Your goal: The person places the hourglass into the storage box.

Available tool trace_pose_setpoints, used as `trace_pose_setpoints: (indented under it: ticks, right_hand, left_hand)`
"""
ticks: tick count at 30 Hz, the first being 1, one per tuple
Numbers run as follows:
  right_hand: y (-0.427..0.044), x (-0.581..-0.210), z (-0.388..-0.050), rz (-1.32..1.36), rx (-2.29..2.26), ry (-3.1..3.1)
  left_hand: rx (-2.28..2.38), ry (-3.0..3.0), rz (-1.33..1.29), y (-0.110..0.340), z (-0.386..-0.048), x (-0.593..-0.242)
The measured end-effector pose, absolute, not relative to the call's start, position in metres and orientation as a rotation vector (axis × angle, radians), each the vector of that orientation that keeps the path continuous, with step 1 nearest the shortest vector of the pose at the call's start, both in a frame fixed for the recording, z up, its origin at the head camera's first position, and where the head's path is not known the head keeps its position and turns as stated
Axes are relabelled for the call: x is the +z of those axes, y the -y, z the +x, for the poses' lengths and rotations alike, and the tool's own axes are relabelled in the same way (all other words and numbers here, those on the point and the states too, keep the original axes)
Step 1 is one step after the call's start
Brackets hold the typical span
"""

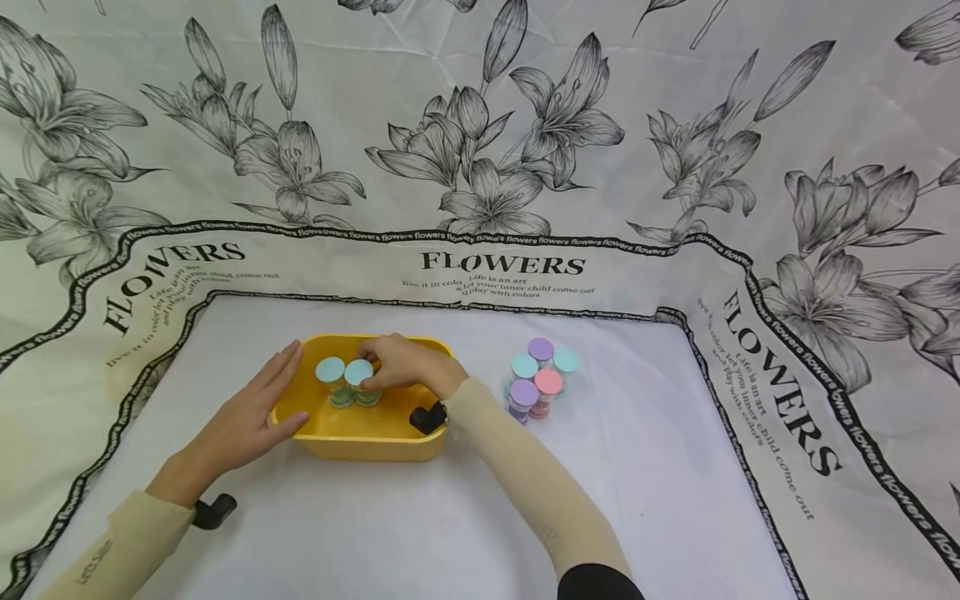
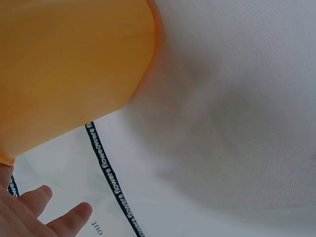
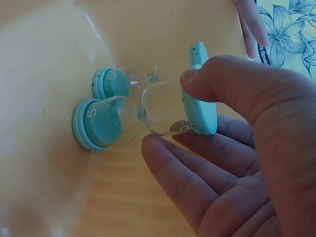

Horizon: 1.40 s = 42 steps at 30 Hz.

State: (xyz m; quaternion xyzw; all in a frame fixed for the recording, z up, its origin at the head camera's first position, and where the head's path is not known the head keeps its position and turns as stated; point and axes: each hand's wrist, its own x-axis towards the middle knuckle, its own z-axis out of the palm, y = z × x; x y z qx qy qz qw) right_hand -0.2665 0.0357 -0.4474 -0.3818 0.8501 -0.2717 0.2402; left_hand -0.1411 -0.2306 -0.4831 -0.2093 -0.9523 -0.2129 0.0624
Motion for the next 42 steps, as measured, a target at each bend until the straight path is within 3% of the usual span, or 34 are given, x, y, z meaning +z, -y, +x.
trace_pose_setpoints:
  ticks: [12,20,29,42]
  right_hand:
    - [-0.037,-0.443,-0.267,-1.045,-0.796,-2.291]
    - [-0.062,-0.405,-0.263,-1.045,-0.978,-2.29]
    - [-0.146,-0.38,-0.25,-0.914,-1.315,-2.522]
    - [-0.272,-0.419,-0.215,-0.469,-1.513,-2.911]
  left_hand:
    - [-0.645,2.864,-0.629,0.231,-0.142,-0.485]
    - [-0.65,2.862,-0.615,0.231,-0.141,-0.486]
    - [-0.658,2.841,-0.622,0.23,-0.141,-0.487]
    - [-0.662,2.816,-0.629,0.23,-0.141,-0.49]
